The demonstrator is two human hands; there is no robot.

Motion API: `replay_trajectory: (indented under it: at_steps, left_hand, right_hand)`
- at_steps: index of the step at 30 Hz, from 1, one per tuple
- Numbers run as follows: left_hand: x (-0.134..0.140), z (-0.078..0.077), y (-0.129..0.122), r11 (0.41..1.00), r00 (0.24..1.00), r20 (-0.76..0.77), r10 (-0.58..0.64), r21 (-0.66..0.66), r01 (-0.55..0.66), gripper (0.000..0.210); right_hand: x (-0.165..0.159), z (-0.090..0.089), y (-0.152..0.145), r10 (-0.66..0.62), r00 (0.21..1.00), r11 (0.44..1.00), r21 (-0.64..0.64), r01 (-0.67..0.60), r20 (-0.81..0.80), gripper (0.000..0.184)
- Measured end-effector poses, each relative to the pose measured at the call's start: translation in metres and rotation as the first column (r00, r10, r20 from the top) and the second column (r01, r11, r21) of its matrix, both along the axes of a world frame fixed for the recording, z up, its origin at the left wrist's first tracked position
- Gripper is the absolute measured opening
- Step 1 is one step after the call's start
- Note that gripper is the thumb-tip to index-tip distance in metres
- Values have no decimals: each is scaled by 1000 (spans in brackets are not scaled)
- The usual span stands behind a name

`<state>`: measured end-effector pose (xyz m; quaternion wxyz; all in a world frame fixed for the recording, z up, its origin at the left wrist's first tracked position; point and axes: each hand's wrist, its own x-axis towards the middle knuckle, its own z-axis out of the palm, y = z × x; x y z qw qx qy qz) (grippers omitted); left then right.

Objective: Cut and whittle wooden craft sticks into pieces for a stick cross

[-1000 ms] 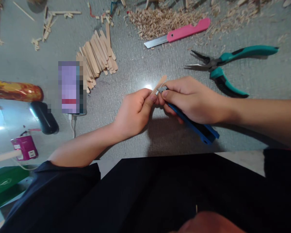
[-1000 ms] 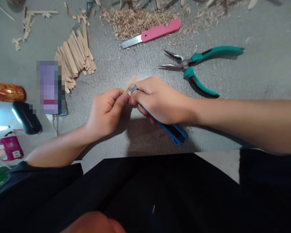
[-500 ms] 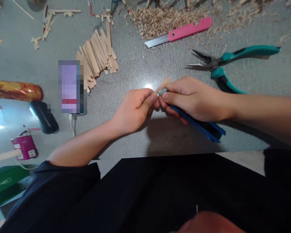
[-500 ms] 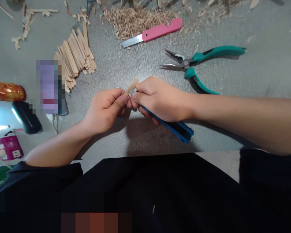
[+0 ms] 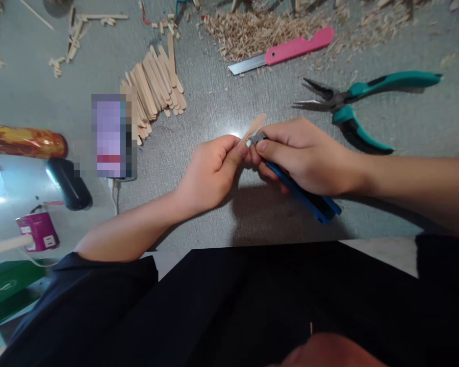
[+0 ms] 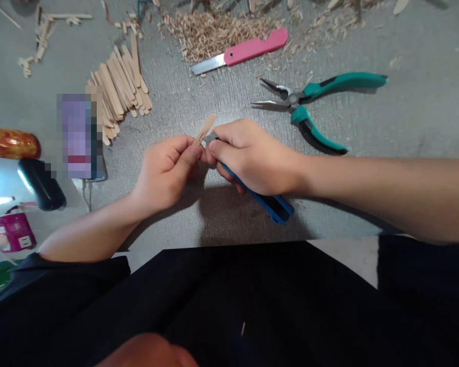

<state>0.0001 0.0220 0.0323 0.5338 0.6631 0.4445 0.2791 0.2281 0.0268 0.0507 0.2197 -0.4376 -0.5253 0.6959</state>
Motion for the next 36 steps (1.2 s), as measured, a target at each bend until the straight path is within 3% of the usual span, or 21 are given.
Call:
replay_trajectory:
  at_steps: [6,12,25,30,36]
  left_hand:
    - [-2,-1,-3,994,996,-78,-32,106,40,49]
    - [-5,-3,0,991,993,-86,-82,98,90,51]
    - [-2,2,7,985,990,92,-107,-124,118,58]
    - [-1,0,6,992,992,98,-79,-91,88,56]
    - [-2,1,1,998,999,-26,-34,45,35,53]
  right_hand:
    - [-1,1,-4,29,993,997,68,-37,113,48]
    - [2,3,0,97,988,993,50,-104,123,45]
    - [6,-2,9,141,990,990,-10,-141,-10,44]
    - [6,-3,10,135,990,991,-12,-135,-36,45]
    - [2,-2,3,65,998,996,62,-66,25,43]
